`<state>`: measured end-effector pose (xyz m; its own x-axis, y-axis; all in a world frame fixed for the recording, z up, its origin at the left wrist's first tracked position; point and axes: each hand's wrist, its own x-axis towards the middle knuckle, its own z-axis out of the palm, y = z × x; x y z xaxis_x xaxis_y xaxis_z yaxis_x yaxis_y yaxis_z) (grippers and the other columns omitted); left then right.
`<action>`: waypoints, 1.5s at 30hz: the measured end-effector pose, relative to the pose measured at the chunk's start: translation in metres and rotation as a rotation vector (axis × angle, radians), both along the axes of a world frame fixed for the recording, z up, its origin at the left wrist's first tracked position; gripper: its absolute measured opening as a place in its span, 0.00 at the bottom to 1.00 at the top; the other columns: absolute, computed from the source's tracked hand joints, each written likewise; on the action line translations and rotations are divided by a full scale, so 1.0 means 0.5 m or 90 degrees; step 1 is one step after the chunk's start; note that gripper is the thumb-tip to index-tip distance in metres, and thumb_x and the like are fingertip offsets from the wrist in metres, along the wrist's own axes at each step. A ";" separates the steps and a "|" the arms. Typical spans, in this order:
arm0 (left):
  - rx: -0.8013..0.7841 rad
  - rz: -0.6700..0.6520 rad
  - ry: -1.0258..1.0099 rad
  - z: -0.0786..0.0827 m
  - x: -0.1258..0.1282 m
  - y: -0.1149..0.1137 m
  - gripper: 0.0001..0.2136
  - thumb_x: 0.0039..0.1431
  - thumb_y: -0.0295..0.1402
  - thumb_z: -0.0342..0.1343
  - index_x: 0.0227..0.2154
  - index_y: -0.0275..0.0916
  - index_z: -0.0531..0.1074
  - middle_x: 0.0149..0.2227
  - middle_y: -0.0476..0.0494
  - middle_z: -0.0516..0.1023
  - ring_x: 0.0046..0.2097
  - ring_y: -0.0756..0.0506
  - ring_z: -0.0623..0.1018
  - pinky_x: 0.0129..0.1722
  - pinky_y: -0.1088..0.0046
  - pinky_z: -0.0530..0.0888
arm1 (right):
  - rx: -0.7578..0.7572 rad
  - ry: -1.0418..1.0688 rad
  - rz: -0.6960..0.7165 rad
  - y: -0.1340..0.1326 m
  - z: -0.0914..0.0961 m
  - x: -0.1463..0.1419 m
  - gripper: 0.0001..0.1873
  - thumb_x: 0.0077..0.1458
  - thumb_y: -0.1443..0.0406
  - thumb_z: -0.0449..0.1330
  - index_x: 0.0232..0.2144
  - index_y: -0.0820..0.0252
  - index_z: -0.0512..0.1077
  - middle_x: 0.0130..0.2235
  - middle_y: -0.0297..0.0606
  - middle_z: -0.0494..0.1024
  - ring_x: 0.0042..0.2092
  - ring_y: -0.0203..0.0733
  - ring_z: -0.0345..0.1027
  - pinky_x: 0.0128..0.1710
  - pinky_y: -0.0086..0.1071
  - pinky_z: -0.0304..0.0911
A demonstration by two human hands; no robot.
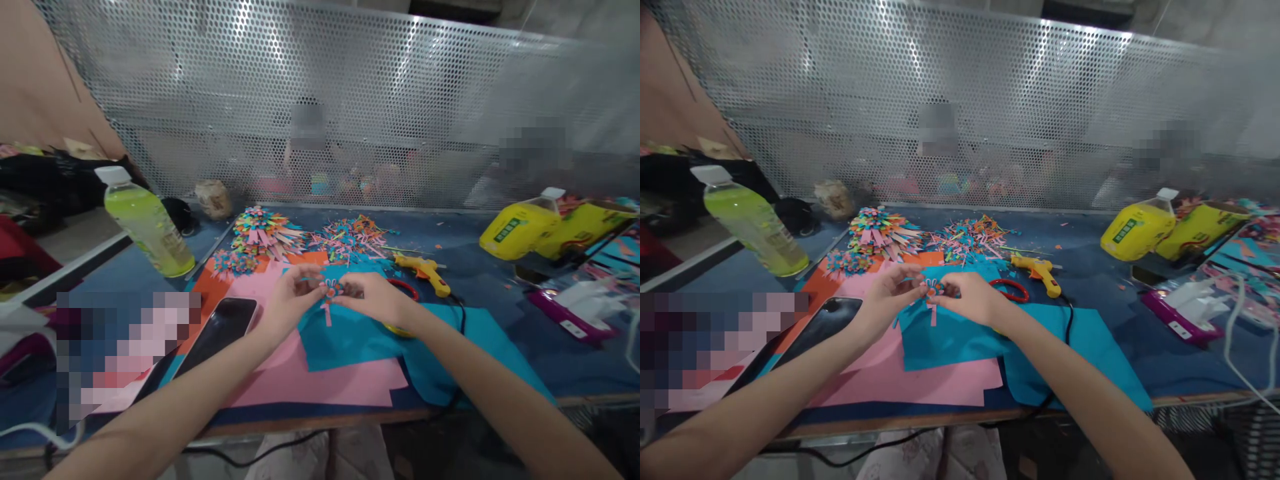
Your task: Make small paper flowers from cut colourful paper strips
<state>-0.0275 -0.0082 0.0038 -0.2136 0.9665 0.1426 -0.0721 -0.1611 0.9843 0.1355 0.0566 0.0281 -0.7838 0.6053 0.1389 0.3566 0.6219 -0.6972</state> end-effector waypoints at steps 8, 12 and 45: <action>0.040 0.012 0.121 -0.010 -0.015 0.015 0.13 0.45 0.31 0.57 0.35 0.37 0.65 0.38 0.44 0.71 0.37 0.49 0.74 0.32 0.74 0.71 | -0.004 0.085 -0.099 0.030 -0.008 0.012 0.16 0.48 0.53 0.56 0.23 0.61 0.67 0.24 0.33 0.69 0.26 0.33 0.61 0.25 0.27 0.58; 0.050 0.014 0.376 -0.023 -0.035 0.023 0.13 0.47 0.32 0.55 0.38 0.39 0.67 0.40 0.43 0.73 0.41 0.46 0.74 0.38 0.69 0.70 | -0.059 0.103 -0.124 0.053 -0.016 0.037 0.15 0.47 0.53 0.57 0.24 0.60 0.64 0.25 0.33 0.68 0.24 0.31 0.61 0.22 0.26 0.59; -0.037 -0.063 0.141 -0.022 -0.028 0.023 0.11 0.44 0.34 0.58 0.31 0.35 0.67 0.26 0.49 0.70 0.27 0.49 0.75 0.27 0.72 0.73 | -0.525 0.176 0.055 0.029 -0.055 0.039 0.14 0.48 0.61 0.60 0.33 0.60 0.59 0.29 0.33 0.73 0.28 0.34 0.71 0.29 0.29 0.67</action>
